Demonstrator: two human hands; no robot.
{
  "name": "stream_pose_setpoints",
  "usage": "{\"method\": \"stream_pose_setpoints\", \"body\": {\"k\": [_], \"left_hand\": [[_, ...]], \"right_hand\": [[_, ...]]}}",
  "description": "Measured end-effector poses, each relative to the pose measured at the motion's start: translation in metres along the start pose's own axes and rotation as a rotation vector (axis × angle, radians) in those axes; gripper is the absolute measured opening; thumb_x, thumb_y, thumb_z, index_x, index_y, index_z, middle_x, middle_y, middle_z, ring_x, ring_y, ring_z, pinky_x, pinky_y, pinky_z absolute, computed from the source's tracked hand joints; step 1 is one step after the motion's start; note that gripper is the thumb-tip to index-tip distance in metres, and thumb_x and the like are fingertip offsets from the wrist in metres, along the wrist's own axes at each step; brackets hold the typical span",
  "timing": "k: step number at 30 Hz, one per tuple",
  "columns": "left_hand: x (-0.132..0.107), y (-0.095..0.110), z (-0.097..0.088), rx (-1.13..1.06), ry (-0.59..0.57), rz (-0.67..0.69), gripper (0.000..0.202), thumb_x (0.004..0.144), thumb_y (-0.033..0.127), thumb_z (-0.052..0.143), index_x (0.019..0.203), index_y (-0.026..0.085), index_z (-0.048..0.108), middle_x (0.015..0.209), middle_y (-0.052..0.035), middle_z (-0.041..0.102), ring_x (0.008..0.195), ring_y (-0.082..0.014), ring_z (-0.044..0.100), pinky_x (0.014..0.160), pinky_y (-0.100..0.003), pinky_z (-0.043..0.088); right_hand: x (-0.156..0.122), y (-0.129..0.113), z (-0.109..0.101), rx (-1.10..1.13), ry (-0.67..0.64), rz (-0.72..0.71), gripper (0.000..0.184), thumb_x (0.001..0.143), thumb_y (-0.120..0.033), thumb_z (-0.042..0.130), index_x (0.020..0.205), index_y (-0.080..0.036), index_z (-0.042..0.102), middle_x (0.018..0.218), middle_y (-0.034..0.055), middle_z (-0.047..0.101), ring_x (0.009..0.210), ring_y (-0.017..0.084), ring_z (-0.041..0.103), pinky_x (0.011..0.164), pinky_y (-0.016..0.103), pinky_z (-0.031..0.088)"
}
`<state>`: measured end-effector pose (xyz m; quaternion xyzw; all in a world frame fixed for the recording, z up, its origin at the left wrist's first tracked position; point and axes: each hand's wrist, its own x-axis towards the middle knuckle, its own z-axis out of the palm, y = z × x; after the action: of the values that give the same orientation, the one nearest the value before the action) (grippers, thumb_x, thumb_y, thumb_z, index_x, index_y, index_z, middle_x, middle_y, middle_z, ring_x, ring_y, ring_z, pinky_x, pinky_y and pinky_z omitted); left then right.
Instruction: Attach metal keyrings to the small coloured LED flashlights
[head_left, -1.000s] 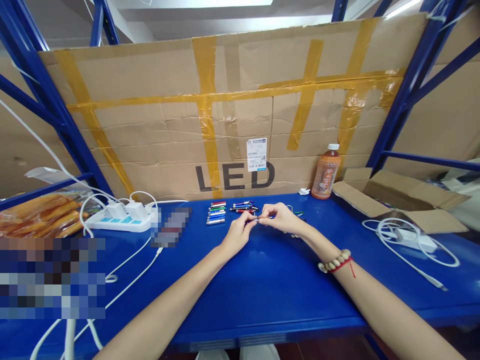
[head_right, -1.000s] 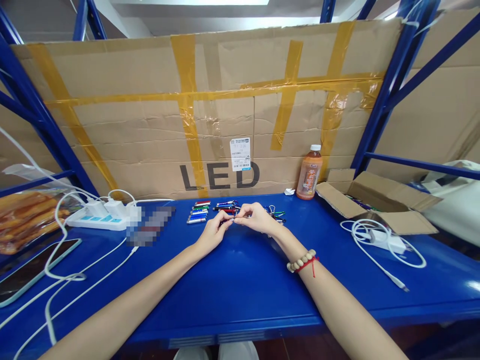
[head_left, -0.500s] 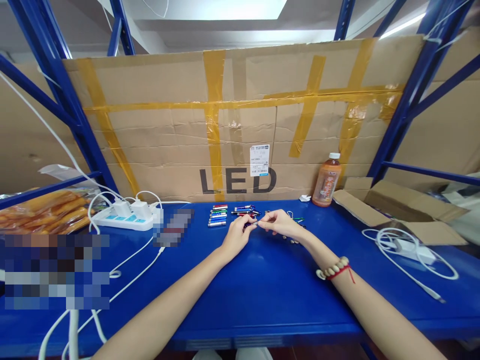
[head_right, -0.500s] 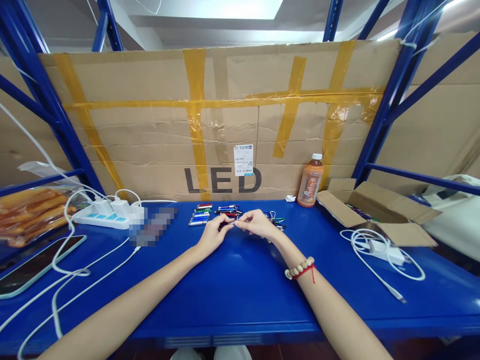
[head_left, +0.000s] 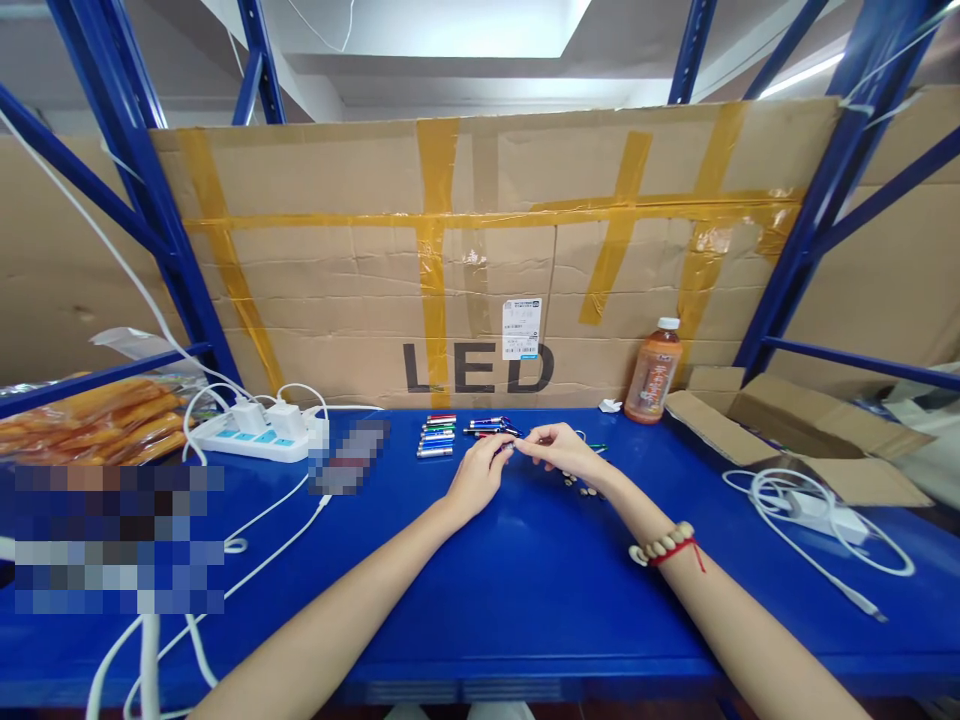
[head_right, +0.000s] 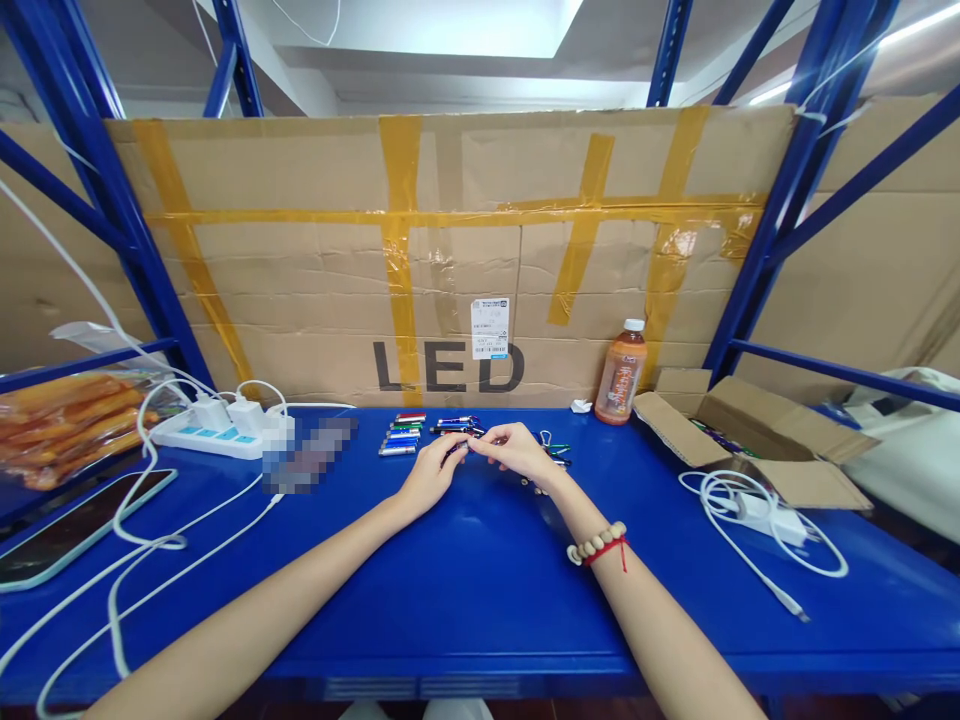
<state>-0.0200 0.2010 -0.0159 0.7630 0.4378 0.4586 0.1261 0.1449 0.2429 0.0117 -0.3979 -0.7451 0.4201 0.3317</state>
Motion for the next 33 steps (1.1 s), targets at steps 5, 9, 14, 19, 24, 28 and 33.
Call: {"method": "stream_pose_setpoints", "body": {"k": [5,9,14,19,24,28,33], "left_hand": [[0.0,0.001,0.001,0.013,-0.002,-0.065,0.027,0.087,0.026,0.036,0.105,0.02,0.054,0.098,-0.0039,0.061,0.081,-0.0146,0.057,0.081,-0.028,0.044],[-0.001,0.005,0.0,0.009,0.011,-0.092,0.026,0.087,0.026,0.035,0.103,0.021,0.055,0.099,-0.0035,0.061,0.083,-0.015,0.057,0.08,-0.028,0.044],[-0.002,0.003,-0.002,0.035,-0.021,-0.119,0.028,0.087,0.027,0.034,0.104,0.021,0.054,0.086,-0.0026,0.062,0.076,-0.0144,0.057,0.072,-0.026,0.045],[-0.006,0.002,-0.006,0.104,-0.034,-0.143,0.027,0.088,0.025,0.032,0.103,0.021,0.054,0.081,-0.0018,0.062,0.072,-0.0147,0.057,0.07,-0.026,0.045],[-0.016,0.015,-0.008,0.323,-0.028,-0.132,0.03,0.09,0.019,0.027,0.111,0.018,0.047,0.108,-0.0091,0.058,0.099,-0.0185,0.055,0.079,-0.028,0.043],[-0.024,0.024,-0.008,0.473,-0.121,-0.143,0.027,0.09,0.019,0.028,0.111,0.018,0.046,0.111,-0.0101,0.057,0.103,-0.0194,0.054,0.081,-0.028,0.042],[-0.043,0.038,-0.011,0.616,-0.238,-0.15,0.026,0.091,0.024,0.027,0.111,0.019,0.045,0.112,-0.0095,0.057,0.102,-0.0205,0.054,0.079,-0.029,0.042]], "right_hand": [[0.002,-0.001,0.003,-0.073,0.072,-0.065,0.044,0.062,-0.056,0.062,0.067,-0.012,0.064,0.049,0.0005,0.051,0.044,0.007,0.043,0.039,0.017,0.034],[0.002,-0.004,0.002,-0.091,0.099,-0.157,0.044,0.062,-0.053,0.064,0.078,-0.012,0.064,0.059,0.0029,0.057,0.046,0.008,0.047,0.04,0.019,0.036],[0.002,-0.003,0.007,-0.088,0.106,-0.2,0.047,0.062,-0.056,0.062,0.08,-0.012,0.063,0.068,0.0063,0.061,0.049,0.012,0.051,0.04,0.022,0.04],[0.0,0.002,0.032,-0.131,0.228,-0.256,0.039,0.074,-0.052,0.052,0.082,-0.015,0.056,0.067,0.0047,0.06,0.05,0.013,0.053,0.045,0.024,0.041],[-0.016,-0.002,0.057,-0.417,0.382,-0.386,0.018,0.085,-0.032,0.04,0.082,-0.019,0.052,0.078,0.0034,0.06,0.065,0.014,0.055,0.063,0.026,0.041],[-0.035,-0.003,0.066,-0.493,0.395,-0.343,0.01,0.085,-0.021,0.039,0.086,-0.019,0.049,0.09,0.0041,0.06,0.081,0.016,0.056,0.07,0.026,0.04],[-0.058,-0.005,0.071,-0.551,0.384,-0.267,0.008,0.086,-0.022,0.04,0.086,-0.02,0.049,0.089,0.0018,0.06,0.082,0.015,0.055,0.07,0.025,0.039]]}}
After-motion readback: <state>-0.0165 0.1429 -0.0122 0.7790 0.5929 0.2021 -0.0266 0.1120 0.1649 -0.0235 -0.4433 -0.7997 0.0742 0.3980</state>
